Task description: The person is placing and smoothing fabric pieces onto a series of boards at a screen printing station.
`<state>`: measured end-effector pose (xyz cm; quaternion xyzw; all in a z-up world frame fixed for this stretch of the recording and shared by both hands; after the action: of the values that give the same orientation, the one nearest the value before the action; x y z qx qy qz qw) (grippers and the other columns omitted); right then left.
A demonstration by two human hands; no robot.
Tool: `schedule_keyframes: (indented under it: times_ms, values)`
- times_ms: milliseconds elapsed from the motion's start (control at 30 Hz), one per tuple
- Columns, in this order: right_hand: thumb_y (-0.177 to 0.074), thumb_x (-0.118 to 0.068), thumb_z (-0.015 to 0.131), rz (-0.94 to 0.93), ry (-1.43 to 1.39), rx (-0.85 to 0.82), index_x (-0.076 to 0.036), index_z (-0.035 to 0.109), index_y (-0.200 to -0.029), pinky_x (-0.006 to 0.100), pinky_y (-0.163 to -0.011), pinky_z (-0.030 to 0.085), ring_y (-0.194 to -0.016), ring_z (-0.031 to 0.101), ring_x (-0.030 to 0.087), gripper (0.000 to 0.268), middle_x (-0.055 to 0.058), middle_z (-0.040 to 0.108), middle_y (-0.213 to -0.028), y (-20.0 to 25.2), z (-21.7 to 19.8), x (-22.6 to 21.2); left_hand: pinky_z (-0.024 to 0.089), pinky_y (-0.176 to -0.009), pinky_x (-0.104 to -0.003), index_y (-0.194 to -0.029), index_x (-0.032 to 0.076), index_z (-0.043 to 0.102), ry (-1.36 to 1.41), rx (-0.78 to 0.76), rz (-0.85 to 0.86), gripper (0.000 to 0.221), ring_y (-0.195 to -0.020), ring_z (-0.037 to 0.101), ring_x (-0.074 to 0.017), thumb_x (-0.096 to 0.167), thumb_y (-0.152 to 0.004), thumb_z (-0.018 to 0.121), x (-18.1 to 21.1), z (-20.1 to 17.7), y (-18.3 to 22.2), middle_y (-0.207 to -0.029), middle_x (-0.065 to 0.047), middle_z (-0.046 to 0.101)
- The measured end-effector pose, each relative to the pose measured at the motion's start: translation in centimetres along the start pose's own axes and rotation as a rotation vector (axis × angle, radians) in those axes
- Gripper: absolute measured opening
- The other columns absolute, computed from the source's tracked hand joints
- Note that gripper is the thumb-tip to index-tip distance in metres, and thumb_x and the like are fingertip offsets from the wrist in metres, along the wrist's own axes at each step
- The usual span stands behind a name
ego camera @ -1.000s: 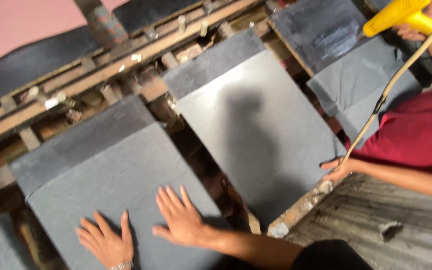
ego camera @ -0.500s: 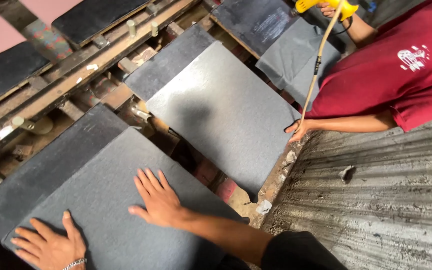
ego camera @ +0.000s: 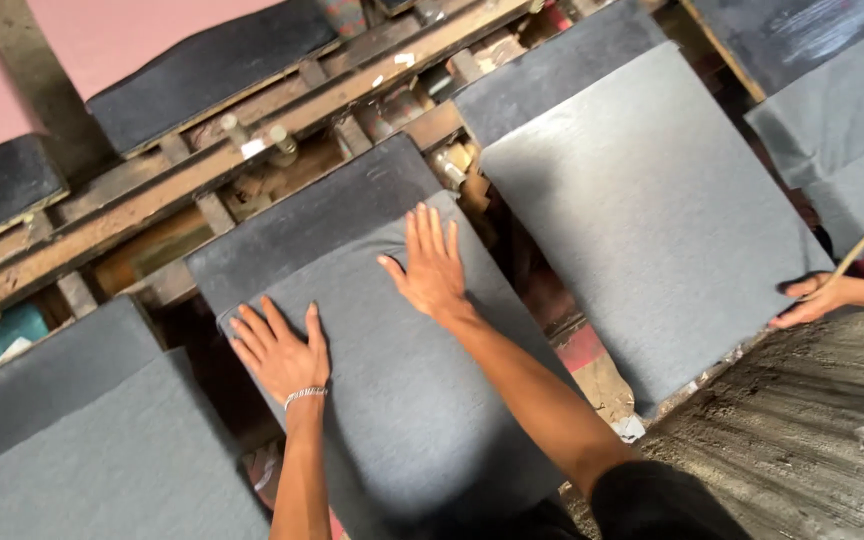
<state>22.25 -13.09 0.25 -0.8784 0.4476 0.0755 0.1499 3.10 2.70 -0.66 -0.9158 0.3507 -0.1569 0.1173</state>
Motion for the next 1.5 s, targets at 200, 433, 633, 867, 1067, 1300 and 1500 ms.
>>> schedule_keyframes:
  times_ms: [200, 433, 633, 867, 1067, 1300, 1500]
  values:
    - [-0.099, -0.061, 0.056, -0.039, -0.016, -0.086, 0.006, 0.038, -0.154, 0.062, -0.123, 0.015, -0.152, 0.026, 0.047, 0.088, 0.034, 0.032, -0.161, 15.0, -5.4, 0.1, 0.015, -0.127, -0.053, -0.156, 0.008, 0.049, 0.054, -0.051, -0.058, 0.078, -0.153, 0.031, -0.0402, 0.065, -0.103, 0.051, 0.7, -0.9, 0.0, -0.162, -0.025, 0.041]
    - [-0.108, -0.026, 0.049, -0.005, -0.165, 0.096, -0.001, 0.036, -0.159, 0.069, -0.119, 0.021, -0.152, 0.027, 0.049, 0.058, 0.03, 0.03, -0.164, 1.8, -3.4, 6.3, 0.017, -0.126, -0.054, -0.156, 0.006, 0.049, 0.082, -0.005, -0.03, 0.077, -0.151, 0.032, -0.0432, 0.062, -0.104, 0.054, -0.2, -0.4, 0.1, -0.16, -0.028, 0.04]
    - [-0.095, -0.06, 0.064, 0.313, -0.103, -0.217, -0.044, 0.064, -0.136, 0.05, -0.092, 0.058, -0.113, 0.071, 0.021, 0.044, -0.008, 0.074, -0.12, -5.2, 2.7, 13.4, 0.02, -0.125, -0.058, -0.156, 0.004, 0.046, 0.29, -0.073, -0.337, 0.073, -0.152, 0.028, -0.0419, 0.05, -0.102, 0.064, -5.6, 0.7, -1.5, -0.161, -0.028, 0.036]
    - [-0.099, -0.043, 0.071, 0.417, -0.428, 0.146, -0.022, 0.071, -0.107, 0.046, -0.081, 0.06, -0.096, 0.074, 0.029, 0.023, 0.005, 0.075, -0.094, -8.0, 6.1, 17.1, 0.05, -0.107, -0.038, -0.123, 0.019, 0.074, 0.917, -0.022, -0.859, 0.028, -0.123, 0.064, -0.0245, 0.034, -0.1, 0.073, -9.1, 2.2, -3.9, -0.126, -0.008, 0.071]
    - [-0.103, -0.036, 0.064, 0.259, -0.29, 0.24, -0.012, 0.068, -0.113, 0.052, -0.082, 0.056, -0.097, 0.071, 0.035, 0.026, 0.011, 0.072, -0.098, -6.5, -1.7, 10.7, 0.048, -0.109, -0.044, -0.135, 0.008, 0.066, 0.634, 0.125, -0.579, 0.04, -0.126, 0.06, -0.0336, 0.028, -0.101, 0.073, -7.6, 2.1, -2.8, -0.131, -0.019, 0.066]
    - [-0.098, -0.064, 0.055, -0.361, -0.055, -0.091, -0.016, 0.051, -0.152, 0.064, -0.12, 0.023, -0.149, 0.038, 0.036, 0.073, 0.021, 0.044, -0.159, 5.2, -4.5, 1.8, 0.024, -0.123, -0.057, -0.148, 0.011, 0.055, 0.322, -0.118, 0.208, 0.063, -0.147, 0.038, -0.0428, 0.046, -0.097, 0.067, 8.6, -2.2, 3.4, -0.154, -0.023, 0.048]
    - [-0.106, -0.065, 0.029, -0.145, -0.031, -0.424, -0.023, 0.03, -0.164, 0.06, -0.128, -0.002, -0.161, 0.01, 0.033, 0.072, 0.017, 0.015, -0.173, -4.8, -2.8, 3.4, 0.017, -0.126, -0.059, -0.155, 0.02, 0.049, 0.096, -0.189, 0.132, 0.058, -0.152, 0.032, -0.0418, 0.053, -0.107, 0.047, 9.2, 0.6, 0.1, -0.162, -0.019, 0.042]
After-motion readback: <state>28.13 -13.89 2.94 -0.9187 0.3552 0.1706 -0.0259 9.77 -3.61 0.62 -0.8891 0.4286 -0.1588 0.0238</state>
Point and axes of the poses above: each hand's wrist, its own y-axis away from the middle knuckle, its own z-axis out of the palm, x = y × z, the point moved 2 cm from there along -y, towards the middle knuckle
